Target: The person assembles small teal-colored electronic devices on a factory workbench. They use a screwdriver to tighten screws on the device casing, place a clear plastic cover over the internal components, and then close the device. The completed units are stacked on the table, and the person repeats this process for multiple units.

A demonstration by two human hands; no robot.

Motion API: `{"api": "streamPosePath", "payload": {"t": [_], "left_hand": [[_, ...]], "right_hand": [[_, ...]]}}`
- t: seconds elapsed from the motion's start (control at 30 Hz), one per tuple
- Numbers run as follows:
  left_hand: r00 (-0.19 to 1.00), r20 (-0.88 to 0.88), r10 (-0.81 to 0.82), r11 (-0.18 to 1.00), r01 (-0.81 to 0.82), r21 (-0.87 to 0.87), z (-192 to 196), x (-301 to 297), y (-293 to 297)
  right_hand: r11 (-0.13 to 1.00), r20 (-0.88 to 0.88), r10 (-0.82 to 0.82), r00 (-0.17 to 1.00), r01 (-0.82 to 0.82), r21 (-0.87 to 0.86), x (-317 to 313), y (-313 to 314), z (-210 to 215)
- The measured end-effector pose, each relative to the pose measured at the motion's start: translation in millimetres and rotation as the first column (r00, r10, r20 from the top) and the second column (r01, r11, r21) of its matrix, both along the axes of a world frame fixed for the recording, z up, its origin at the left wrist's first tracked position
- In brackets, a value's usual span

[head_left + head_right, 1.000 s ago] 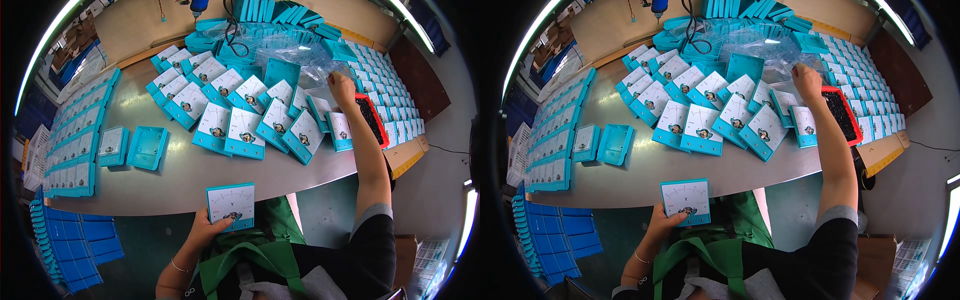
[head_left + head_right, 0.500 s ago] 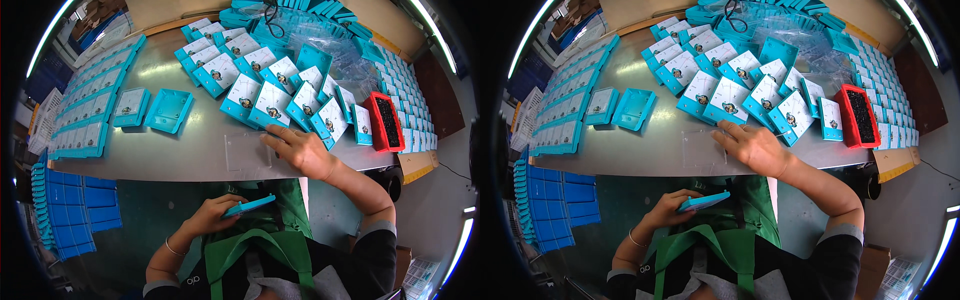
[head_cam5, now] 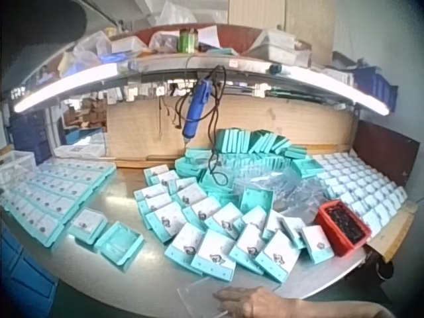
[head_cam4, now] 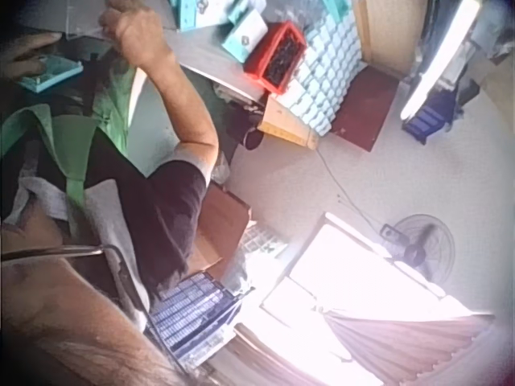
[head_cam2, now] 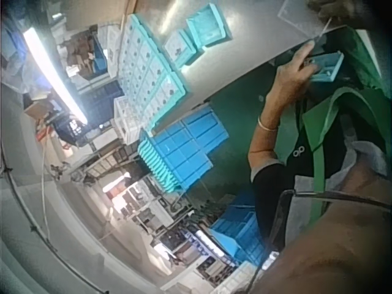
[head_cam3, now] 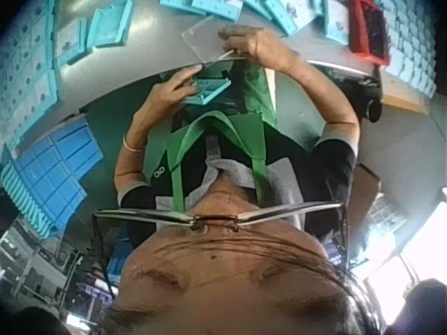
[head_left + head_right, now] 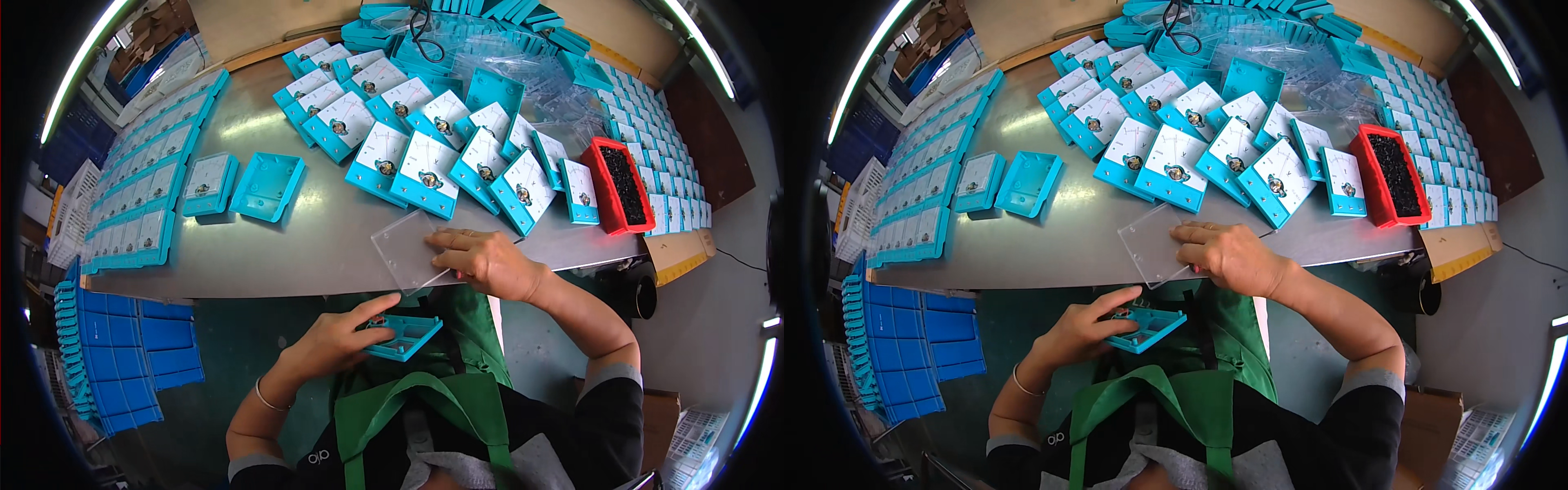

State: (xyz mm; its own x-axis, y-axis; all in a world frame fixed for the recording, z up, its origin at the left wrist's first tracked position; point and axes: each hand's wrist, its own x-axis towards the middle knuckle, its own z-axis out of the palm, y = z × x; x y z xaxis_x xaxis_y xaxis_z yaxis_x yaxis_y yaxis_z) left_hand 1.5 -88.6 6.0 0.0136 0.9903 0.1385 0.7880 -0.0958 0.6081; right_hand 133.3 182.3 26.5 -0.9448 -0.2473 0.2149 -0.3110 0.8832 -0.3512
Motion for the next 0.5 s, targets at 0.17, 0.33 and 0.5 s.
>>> {"api": "streamPosePath", "payload": {"t": [0.17, 0.33, 0.5], "left_hand": [[0.97, -0.241, -0.018, 0.998, 0.034, 0.062, 0, -10, 33], [0.966, -0.062, 0.251, 0.946, -0.258, -0.197, 3, 14, 31], [0.953, -0.015, 0.304, 0.947, -0.304, -0.102, -11, 26, 39]], "right_hand": [[0.999, -0.171, 0.014, 0.985, -0.019, -0.031, -12, 3, -8], [0.821, -0.224, -0.57, 0.79, 0.541, -0.182, 41, 34, 42], [0.337, -0.419, -0.858, 0.298, 0.941, -0.021, 118, 184, 38]]}}
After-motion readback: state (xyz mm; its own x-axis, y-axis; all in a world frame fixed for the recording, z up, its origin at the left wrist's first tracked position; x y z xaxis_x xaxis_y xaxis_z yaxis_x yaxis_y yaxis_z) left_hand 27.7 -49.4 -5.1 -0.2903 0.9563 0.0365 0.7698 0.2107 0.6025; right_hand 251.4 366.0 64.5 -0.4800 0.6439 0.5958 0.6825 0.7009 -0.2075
